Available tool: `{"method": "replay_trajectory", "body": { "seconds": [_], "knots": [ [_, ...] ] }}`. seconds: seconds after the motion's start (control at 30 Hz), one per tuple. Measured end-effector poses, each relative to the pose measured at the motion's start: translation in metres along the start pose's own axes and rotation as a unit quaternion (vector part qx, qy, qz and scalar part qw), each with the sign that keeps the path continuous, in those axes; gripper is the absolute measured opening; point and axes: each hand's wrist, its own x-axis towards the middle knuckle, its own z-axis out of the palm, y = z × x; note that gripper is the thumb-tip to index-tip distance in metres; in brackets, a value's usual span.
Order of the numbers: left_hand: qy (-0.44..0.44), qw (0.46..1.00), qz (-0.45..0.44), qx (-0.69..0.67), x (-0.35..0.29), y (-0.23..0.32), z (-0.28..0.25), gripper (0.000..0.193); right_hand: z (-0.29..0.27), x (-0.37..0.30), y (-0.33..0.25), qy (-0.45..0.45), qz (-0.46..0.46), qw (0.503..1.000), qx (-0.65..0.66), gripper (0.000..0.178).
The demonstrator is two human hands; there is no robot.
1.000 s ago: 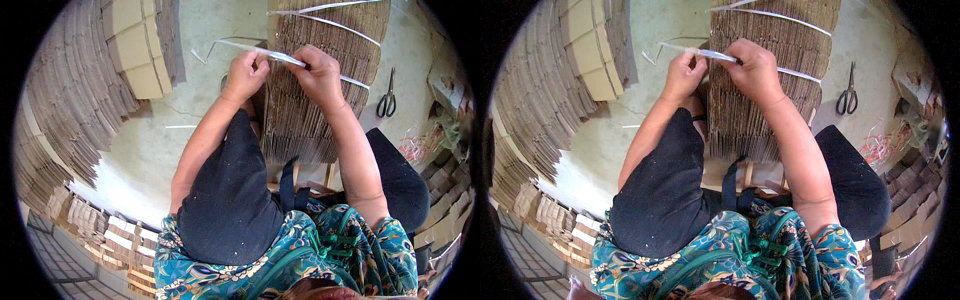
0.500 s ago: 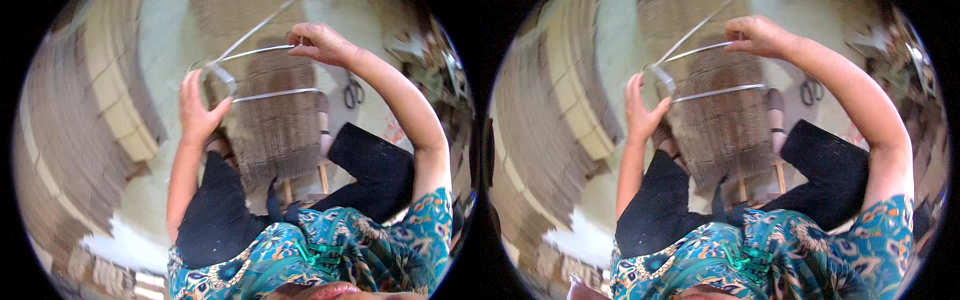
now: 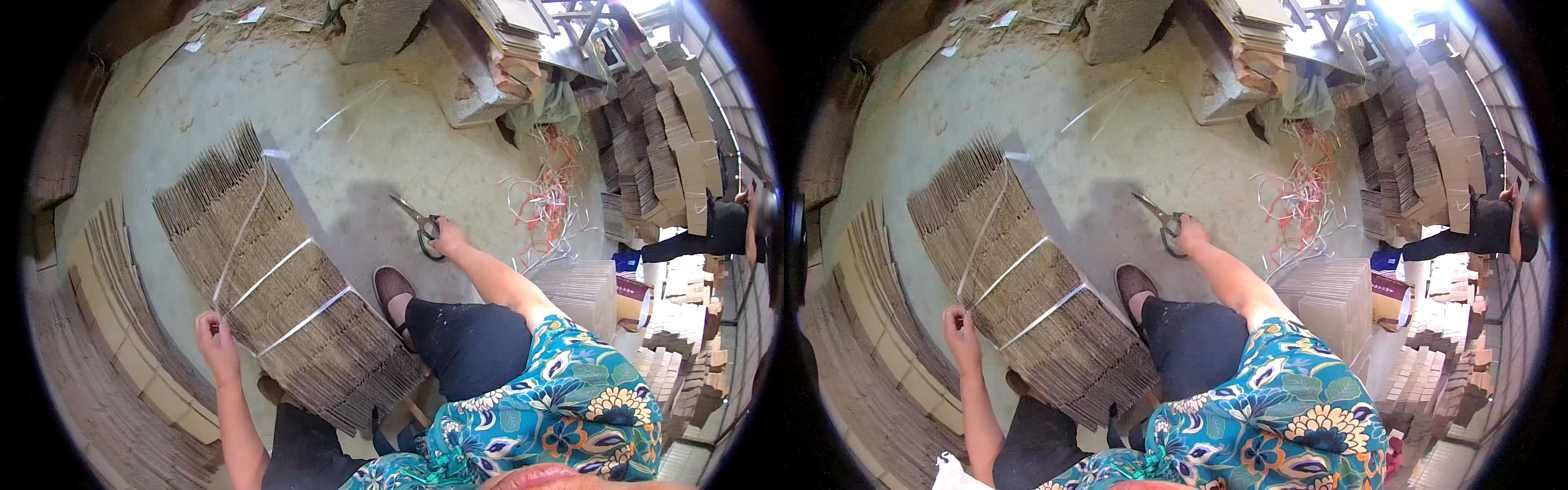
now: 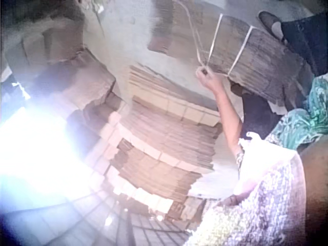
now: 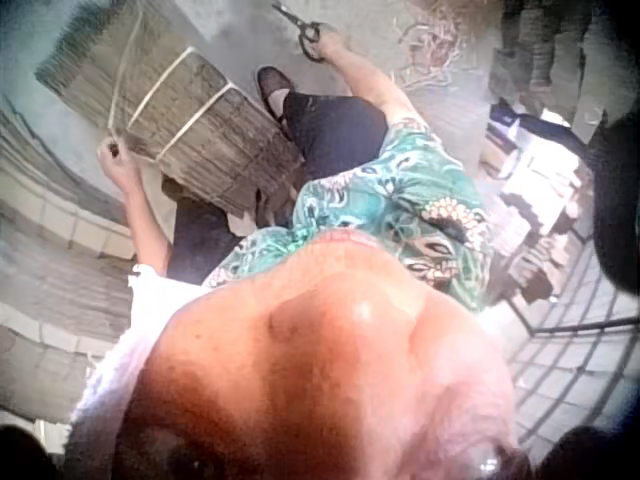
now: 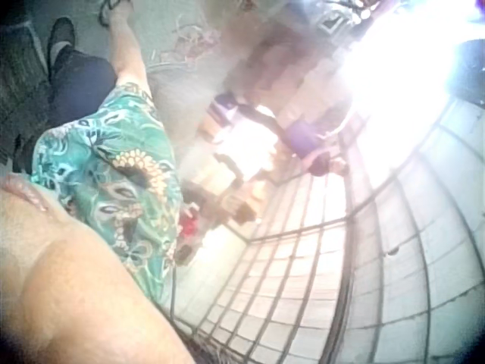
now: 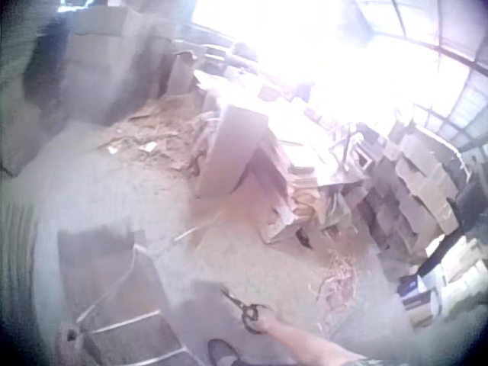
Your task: The person sits on the floor and bundles stacks of flat cardboard pieces using white plastic straps. They wrap the straps around the stacks, tie knots by hand, and trim the excess with scissors. The process is repeated for multiple stacks.
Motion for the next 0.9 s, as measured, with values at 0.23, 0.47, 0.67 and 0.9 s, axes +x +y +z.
{"method": "replay_trajectory", "body": {
  "seconds": [0.23, 0.47, 0.67, 0.9],
  "knots": [
    [0.077, 0.97, -0.082, -0.217, -0.008, 0.024, -0.014, 0.005, 0.003, 0.01, -0.003, -0.023, -0.017, 0.999, 0.035, 0.049],
    [0.048, 0.874, -0.106, -0.471, -0.007, 0.008, -0.031, 0.008, -0.001, 0.006, 0.012, 0.028, -0.004, 0.944, 0.329, 0.075],
    [0.065, 0.875, -0.139, -0.459, -0.01, 0.013, -0.041, 0.034, -0.094, -0.028, -0.064, -0.052, -0.173, 0.933, 0.31, 0.056],
    [0.012, 0.902, -0.11, -0.417, -0.027, -0.001, -0.078, 0.04, -0.141, -0.102, -0.22, -0.106, -0.457, 0.882, 0.039, 0.073]
  ]
}}
